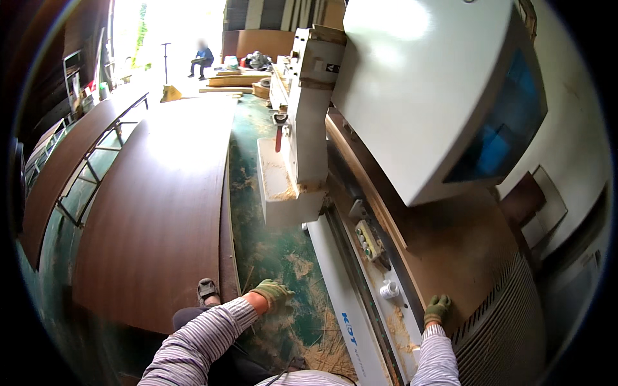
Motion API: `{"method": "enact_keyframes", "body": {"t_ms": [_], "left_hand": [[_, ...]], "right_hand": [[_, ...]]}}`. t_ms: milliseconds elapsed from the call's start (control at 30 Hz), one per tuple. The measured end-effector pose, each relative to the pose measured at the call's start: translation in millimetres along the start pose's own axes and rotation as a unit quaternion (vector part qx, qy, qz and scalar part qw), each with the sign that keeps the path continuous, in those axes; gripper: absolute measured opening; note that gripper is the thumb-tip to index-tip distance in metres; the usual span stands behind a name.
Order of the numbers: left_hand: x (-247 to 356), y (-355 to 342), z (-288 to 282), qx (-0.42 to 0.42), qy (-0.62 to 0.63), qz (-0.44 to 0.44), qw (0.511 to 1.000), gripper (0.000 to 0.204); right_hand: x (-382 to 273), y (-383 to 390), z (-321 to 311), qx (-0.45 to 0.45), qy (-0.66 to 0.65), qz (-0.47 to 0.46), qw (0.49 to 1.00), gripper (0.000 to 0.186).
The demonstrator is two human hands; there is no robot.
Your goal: The person operates a CNC machine to mill a wooden board. They guide the board into the machine, monitor the milling process, and remove the finished piece.
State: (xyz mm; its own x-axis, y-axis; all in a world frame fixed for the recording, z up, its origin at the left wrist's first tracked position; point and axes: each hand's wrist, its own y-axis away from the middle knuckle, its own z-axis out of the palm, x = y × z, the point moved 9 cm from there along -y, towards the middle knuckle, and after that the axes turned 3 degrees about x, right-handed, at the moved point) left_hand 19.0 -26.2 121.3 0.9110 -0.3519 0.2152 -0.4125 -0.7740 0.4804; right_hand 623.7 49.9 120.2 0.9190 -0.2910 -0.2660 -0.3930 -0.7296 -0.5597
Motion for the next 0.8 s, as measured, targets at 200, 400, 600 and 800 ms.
{"method": "enact_keyframes", "body": {"t_ms": [200,400,600,800], "left_hand": [[12.8,-50.7,39.6,0.007,-0.003,-0.014,1.0,0.056],[19.7,-70.9,51.4,-0.006,-0.012,-0.023,1.0,0.055],[20.6,-82.6,65.3,-0.007,-0.007,-0.005,1.0,0.062],[23.2,-72.8,49.8,-0.021,-0.008,-0.014,1.0,0.063]], "right_hand": [[35.8,3.7,52.5,-0.039,0.003,0.016,0.999,0.036],[42.3,6.8,70.5,-0.08,0.057,0.034,0.995,0.038],[35.4,6.9,61.5,-0.049,0.056,0.006,0.997,0.039],[37.3,7.9,61.0,-0.015,0.086,-0.021,0.996,0.038]]}}
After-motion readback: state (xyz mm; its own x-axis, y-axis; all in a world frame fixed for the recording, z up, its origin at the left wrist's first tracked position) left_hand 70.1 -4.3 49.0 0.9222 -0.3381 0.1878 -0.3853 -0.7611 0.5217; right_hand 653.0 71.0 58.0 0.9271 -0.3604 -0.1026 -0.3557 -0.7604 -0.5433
